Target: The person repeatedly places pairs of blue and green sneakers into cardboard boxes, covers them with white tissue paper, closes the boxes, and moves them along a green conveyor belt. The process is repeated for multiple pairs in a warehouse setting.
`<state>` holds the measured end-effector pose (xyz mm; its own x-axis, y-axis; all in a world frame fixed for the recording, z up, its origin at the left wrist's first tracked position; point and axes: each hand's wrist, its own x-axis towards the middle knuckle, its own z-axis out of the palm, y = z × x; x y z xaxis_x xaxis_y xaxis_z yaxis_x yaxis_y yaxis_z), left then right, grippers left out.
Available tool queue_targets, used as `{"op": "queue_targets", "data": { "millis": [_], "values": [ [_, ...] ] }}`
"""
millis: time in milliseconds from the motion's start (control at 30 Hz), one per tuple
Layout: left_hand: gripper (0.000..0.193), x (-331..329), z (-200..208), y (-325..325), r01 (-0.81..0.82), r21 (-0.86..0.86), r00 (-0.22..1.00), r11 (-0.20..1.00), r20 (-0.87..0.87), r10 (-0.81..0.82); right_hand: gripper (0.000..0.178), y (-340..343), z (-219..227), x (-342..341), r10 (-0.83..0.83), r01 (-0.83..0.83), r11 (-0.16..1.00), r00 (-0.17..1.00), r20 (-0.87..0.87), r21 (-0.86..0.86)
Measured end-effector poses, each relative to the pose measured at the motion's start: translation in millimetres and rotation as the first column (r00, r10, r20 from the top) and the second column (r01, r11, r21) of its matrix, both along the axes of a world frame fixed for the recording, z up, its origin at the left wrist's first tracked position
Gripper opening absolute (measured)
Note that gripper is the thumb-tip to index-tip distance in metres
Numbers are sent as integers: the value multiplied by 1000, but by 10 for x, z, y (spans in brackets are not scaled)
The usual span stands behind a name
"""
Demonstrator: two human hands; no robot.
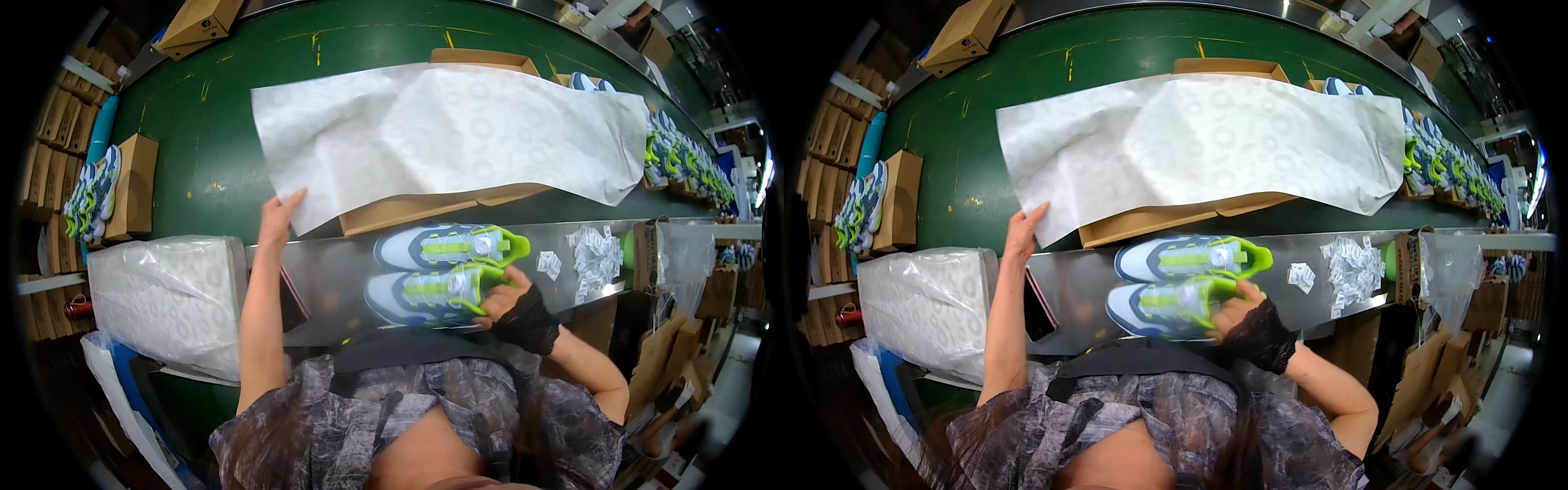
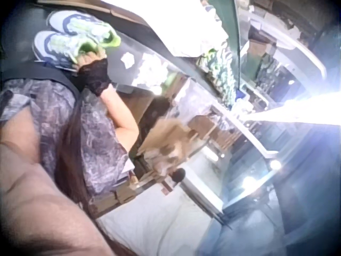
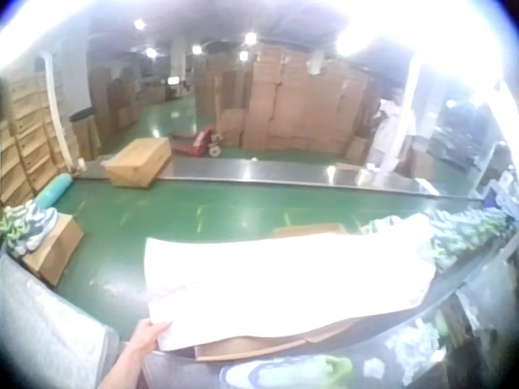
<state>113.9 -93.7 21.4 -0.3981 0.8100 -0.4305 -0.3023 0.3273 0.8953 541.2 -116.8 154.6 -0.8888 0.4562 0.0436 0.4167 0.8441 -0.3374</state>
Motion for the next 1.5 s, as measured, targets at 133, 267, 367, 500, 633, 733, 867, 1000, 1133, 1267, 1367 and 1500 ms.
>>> {"op": "queue_targets", "data": {
  "millis": [133,267,367,500,633,733,867,1000,1133,1267,1367,1500],
  "values": [
    [28,-311,447,-159,36,35,994,999,-106,-32,25,476,219,-262,-478,386,824,867,-143,-415],
    [24,-337,1022,-72,48,94,994,994,-103,-38,39,1090,423,-773,-777,452,505,609,-159,-735],
    [21,-148,1246,176,217,183,972,959,-128,-196,38,1566,-538,-1149,-812,468,563,465,-353,-681],
    [25,326,1430,486,343,290,939,894,-118,-322,37,1407,-889,-1874,-835,223,254,542,-96,-941],
    [24,880,998,969,625,257,751,737,-454,-479,40,1242,-1459,-2053,-356,137,873,834,-422,-467],
    [34,738,576,1100,270,304,907,914,238,-347,32,1254,-571,-1858,-89,138,972,965,247,-190],
    [46,729,56,1008,594,66,427,802,-870,-245,59,1519,-831,-1014,-562,462,784,811,159,415],
    [81,998,200,909,397,-624,-403,673,-777,-483,62,1594,-654,-289,-550,758,638,569,611,-132],
    [78,952,193,834,448,-386,-171,806,-922,-347,22,1327,-791,305,-650,772,604,622,-437,200],
    [54,1318,606,467,768,-12,344,641,-836,-428,16,684,-1551,1083,-964,731,180,264,30,-659],
    [71,1660,651,-60,871,125,325,475,-872,-366,29,560,-1847,1076,-669,564,681,739,-82,-468],
    [84,1783,493,-213,698,69,451,713,-816,-362,55,486,-507,385,-773,292,89,623,119,-952]
  ]
}}
